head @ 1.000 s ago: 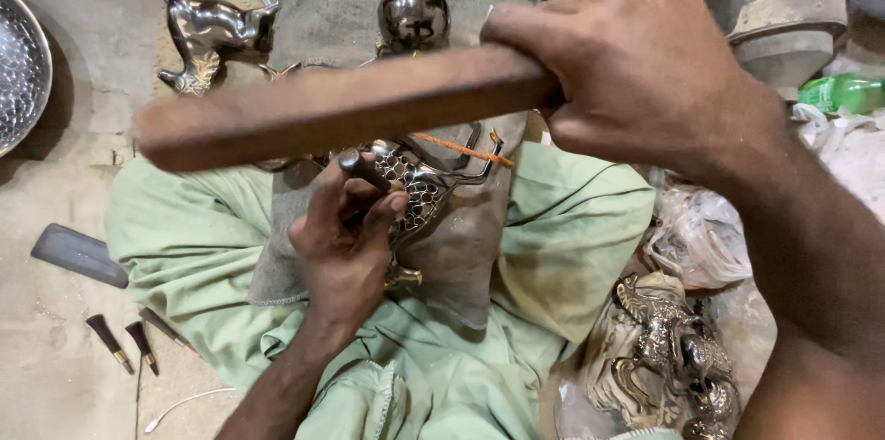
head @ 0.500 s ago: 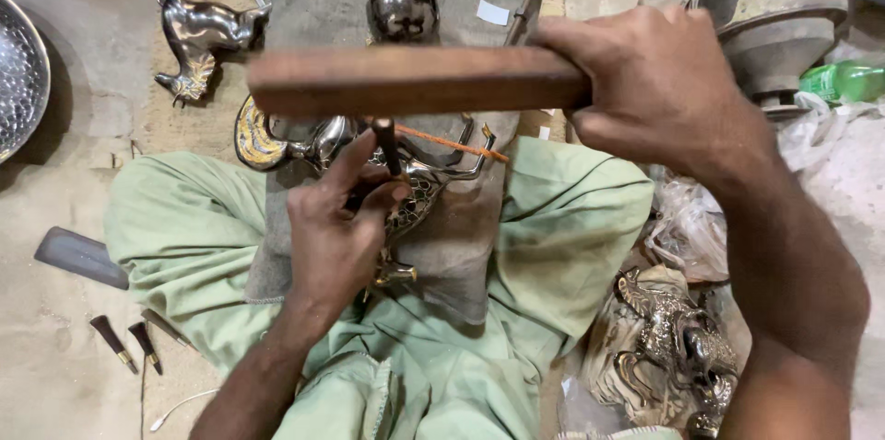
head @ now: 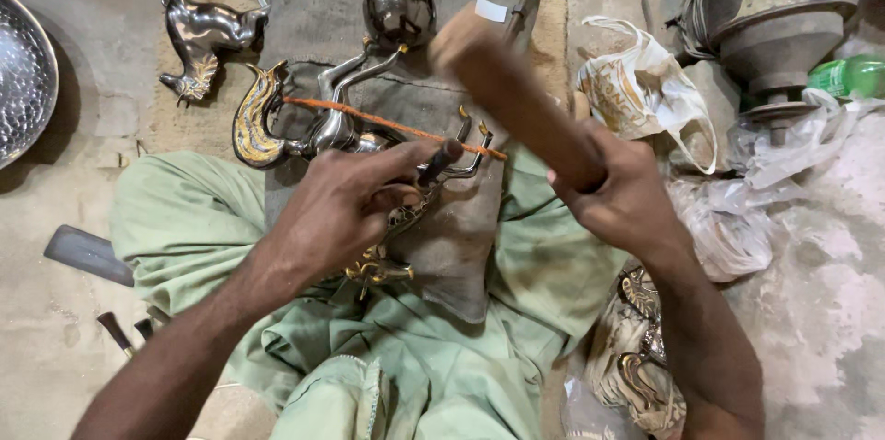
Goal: The person sits on the floor and uses a hammer and chisel to emboss a decorative pattern onto a metal animal figurine. The person repeatedly strikes the chisel with the hammer to create a textured surface on the figurine's body.
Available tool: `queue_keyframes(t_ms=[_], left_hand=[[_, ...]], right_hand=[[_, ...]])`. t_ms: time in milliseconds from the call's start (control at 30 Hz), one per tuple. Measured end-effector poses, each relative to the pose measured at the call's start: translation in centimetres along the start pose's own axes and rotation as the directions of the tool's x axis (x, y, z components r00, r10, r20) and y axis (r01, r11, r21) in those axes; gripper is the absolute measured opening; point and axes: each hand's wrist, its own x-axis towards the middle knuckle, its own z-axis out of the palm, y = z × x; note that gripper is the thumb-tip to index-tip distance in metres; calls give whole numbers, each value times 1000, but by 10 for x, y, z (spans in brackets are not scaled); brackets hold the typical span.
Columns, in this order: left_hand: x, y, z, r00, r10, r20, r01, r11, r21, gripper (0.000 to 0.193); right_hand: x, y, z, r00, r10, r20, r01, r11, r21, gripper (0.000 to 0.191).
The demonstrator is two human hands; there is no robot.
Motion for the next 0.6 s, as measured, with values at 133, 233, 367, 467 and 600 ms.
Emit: queue_keyframes(t_ms=[133,233,367,467,600], left_hand=[[12,2,-9,982,137,128,-146,987,65,62],[23,3,-14,955,145,259,-172,982,81,62],[40,5,-22,900,185,396,-218,975,39,56],[48,10,-25,856,254,450,-317,946,70,53],[53,17,-26,799,74,596,-223,958,180,56]], right_hand=[[-31,6,35,968,109,-226,-33,949,315,52],[-54,12,54,973,129,-194,-123,991,42,35],[-81,18,83,906,361,-219,-305,919,250,30],[-94,23,102,844,476,-248,-404,867,291,30],[-101,22,117,803,463,-375,-330,870,367,26]])
